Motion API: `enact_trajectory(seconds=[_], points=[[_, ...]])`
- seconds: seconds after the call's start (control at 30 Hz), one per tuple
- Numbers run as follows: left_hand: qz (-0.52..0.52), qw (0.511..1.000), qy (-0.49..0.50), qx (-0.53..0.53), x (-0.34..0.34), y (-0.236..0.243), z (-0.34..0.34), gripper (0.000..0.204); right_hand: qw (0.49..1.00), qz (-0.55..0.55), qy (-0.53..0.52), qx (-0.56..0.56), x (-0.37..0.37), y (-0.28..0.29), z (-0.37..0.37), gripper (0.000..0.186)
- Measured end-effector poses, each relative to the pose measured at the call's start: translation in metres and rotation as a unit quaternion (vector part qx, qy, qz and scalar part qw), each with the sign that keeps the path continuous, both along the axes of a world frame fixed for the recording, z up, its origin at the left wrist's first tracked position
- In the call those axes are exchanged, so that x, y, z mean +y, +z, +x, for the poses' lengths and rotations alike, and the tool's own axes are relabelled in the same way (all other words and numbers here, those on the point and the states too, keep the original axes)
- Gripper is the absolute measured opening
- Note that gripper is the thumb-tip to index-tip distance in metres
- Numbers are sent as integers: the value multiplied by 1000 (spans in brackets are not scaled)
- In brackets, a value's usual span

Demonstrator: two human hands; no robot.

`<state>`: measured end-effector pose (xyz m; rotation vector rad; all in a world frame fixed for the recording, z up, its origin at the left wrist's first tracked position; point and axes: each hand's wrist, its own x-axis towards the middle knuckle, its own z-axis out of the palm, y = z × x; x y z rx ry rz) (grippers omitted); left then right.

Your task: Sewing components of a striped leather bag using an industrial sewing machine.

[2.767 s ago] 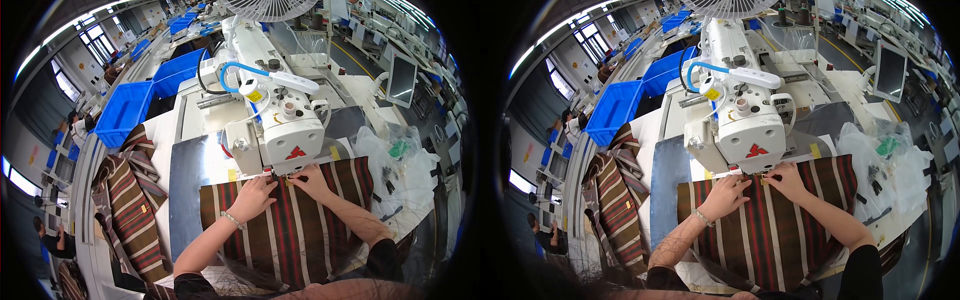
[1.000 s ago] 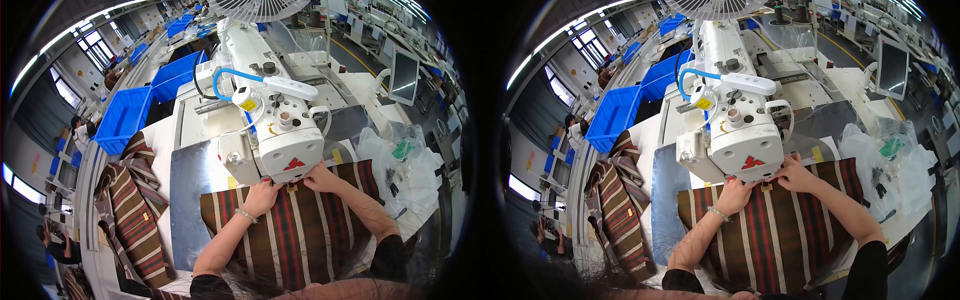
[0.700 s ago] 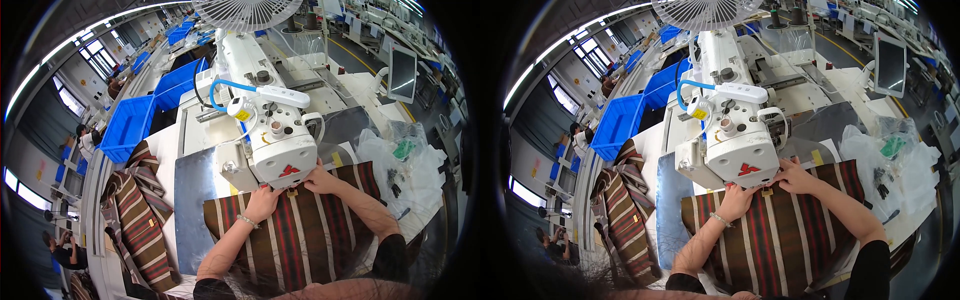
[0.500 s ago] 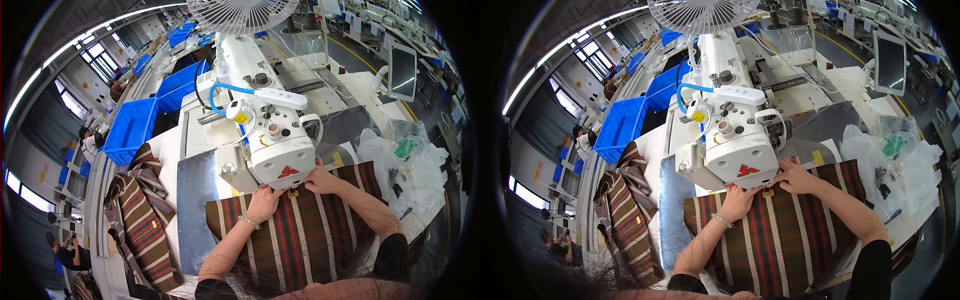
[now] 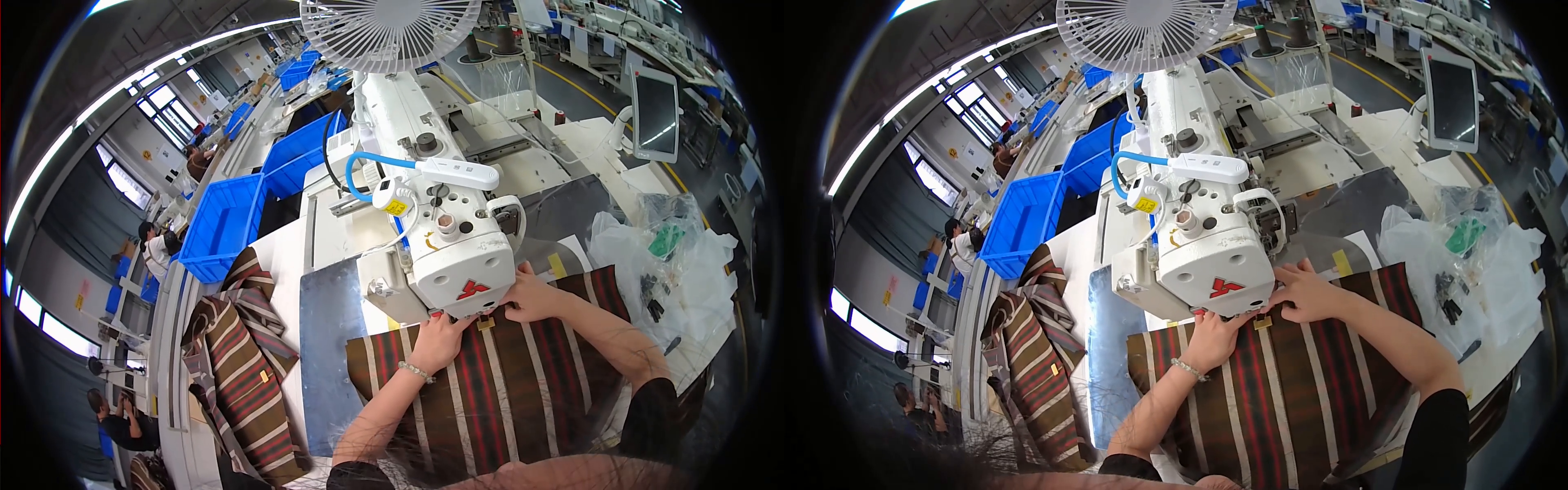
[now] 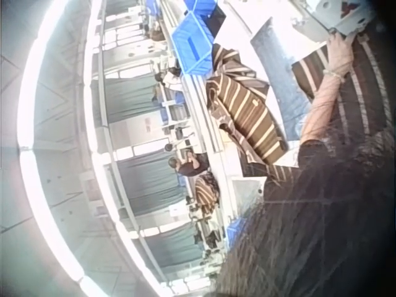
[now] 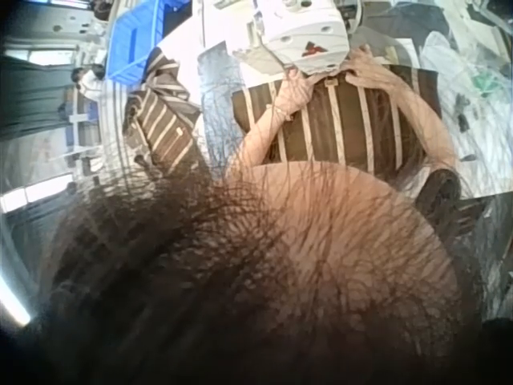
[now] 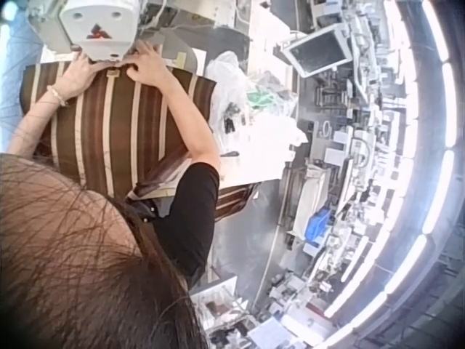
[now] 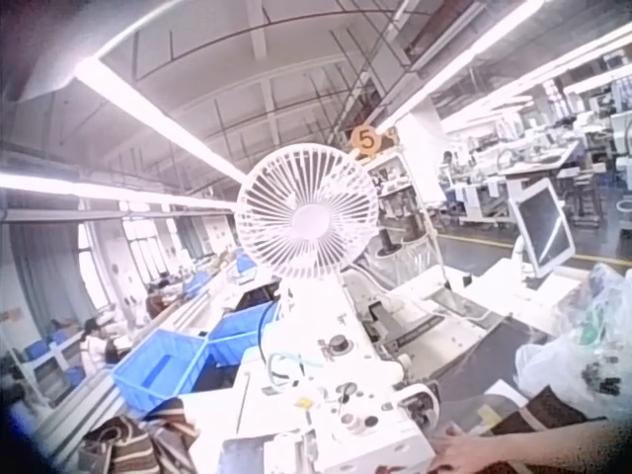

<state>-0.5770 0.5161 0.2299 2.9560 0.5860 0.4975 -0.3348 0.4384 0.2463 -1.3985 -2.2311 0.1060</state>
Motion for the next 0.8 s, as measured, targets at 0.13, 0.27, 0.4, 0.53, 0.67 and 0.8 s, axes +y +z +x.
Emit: enact_trajectory(seconds=[0.13,0.27,0.4,0.53,0.67,0.8], points=[[-9,1000,6,20,1,-3,-2,50,1000,-9,4,-10,-1,4,-2,28],[-47,998,19,34,-1,0,-2,49,1000,-22,2,-14,-3,9,-4,28],[-104,992,29,62,-3,5,-1,49,1000,-16,4,-23,-2,5,-1,26],[-99,993,32,62,-3,3,-1,50,999,-15,16,-25,0,2,3,25],[-89,993,31,66,-4,5,-1,51,999,4,23,-45,2,4,6,23],[-85,994,26,60,-3,4,-1,51,999,4,21,-48,3,3,5,17]])
